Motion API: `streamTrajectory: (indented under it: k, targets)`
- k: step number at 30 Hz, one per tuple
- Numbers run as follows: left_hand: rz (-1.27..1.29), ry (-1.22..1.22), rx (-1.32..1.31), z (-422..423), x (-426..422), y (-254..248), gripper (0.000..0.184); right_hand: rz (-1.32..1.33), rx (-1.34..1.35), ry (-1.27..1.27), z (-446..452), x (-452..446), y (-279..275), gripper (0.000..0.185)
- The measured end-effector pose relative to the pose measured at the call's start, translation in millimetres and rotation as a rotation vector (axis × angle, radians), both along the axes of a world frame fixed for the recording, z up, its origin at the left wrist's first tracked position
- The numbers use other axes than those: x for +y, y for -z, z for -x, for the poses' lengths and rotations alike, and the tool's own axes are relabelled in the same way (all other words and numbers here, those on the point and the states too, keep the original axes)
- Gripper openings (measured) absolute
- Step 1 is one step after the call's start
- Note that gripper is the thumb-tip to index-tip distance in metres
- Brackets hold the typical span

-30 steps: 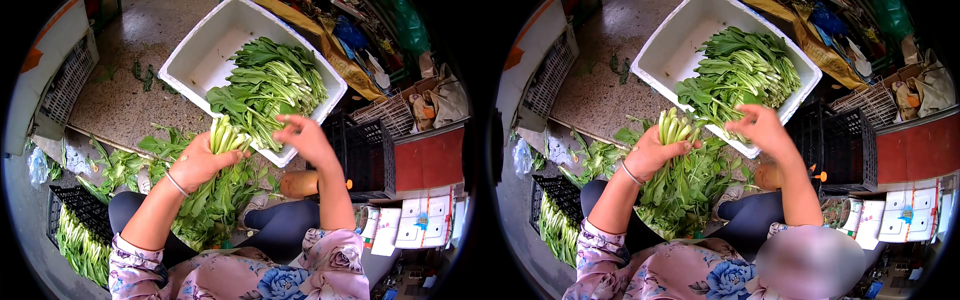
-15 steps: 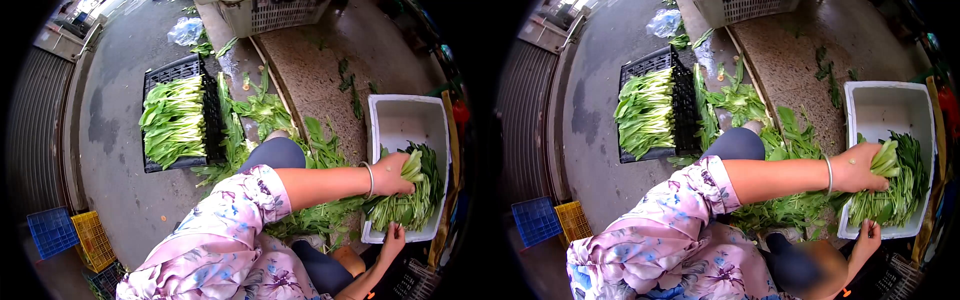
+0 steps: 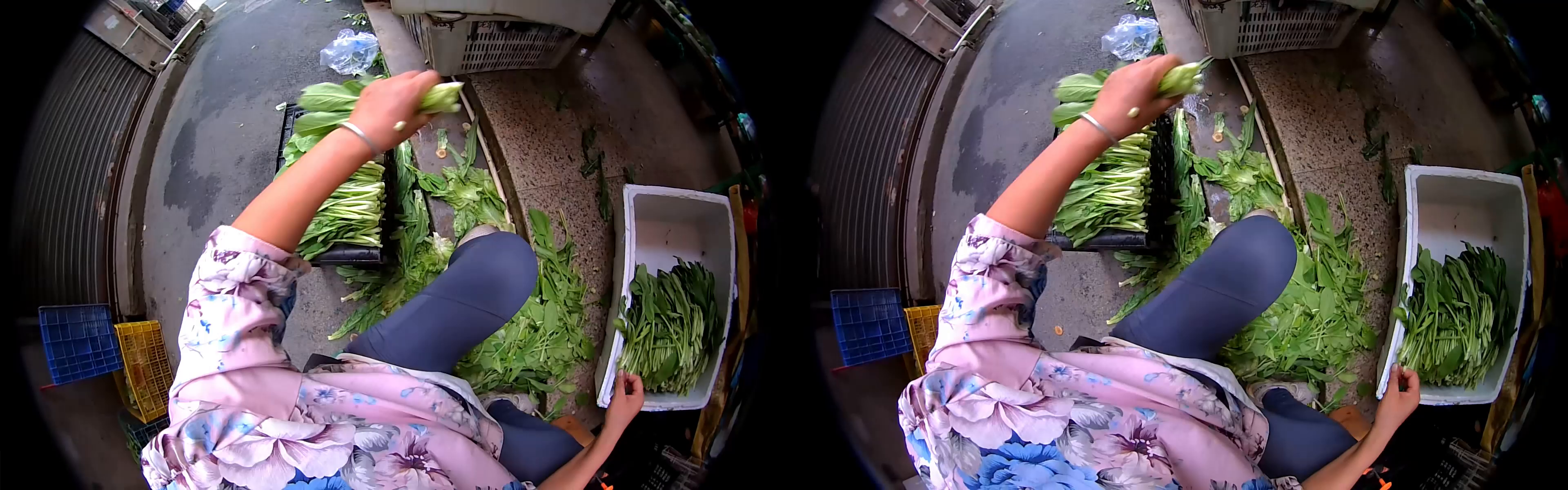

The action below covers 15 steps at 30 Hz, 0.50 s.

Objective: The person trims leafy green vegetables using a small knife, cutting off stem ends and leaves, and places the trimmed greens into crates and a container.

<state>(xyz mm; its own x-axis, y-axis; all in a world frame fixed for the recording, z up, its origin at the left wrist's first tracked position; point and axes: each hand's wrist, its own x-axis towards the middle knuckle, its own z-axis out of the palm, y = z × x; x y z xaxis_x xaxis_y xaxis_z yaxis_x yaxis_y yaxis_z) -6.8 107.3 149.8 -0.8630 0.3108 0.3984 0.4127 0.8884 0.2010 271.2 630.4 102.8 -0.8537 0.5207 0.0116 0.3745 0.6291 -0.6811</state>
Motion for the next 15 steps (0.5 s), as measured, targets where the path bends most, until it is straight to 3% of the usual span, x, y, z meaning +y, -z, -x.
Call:
streamTrajectory:
  k: [3,5,7,8,13,15]
  targets:
    - [0.351,-0.152,-0.127,-24,-65,52,0.036,0.068,0.012,-0.030,6,-19,2,0.015]
    - [0.279,-0.167,-0.165,-43,-88,99,0.048,-0.021,-0.034,-0.041,8,-35,-9,0.018]
    - [0.029,-0.102,-0.295,-59,-103,153,0.059,-0.055,-0.082,-0.021,6,-48,-19,0.015]
    - [-0.018,-0.125,-0.177,-66,-102,173,0.056,-0.063,-0.098,-0.029,4,-53,-23,0.013]
    - [0.079,-0.152,-0.238,-62,-109,182,0.063,-0.043,-0.166,-0.019,-15,-54,-26,0.020]
    - [0.287,-0.247,-0.318,-56,-83,146,0.066,-0.027,-0.232,-0.041,-16,-61,-32,0.020]
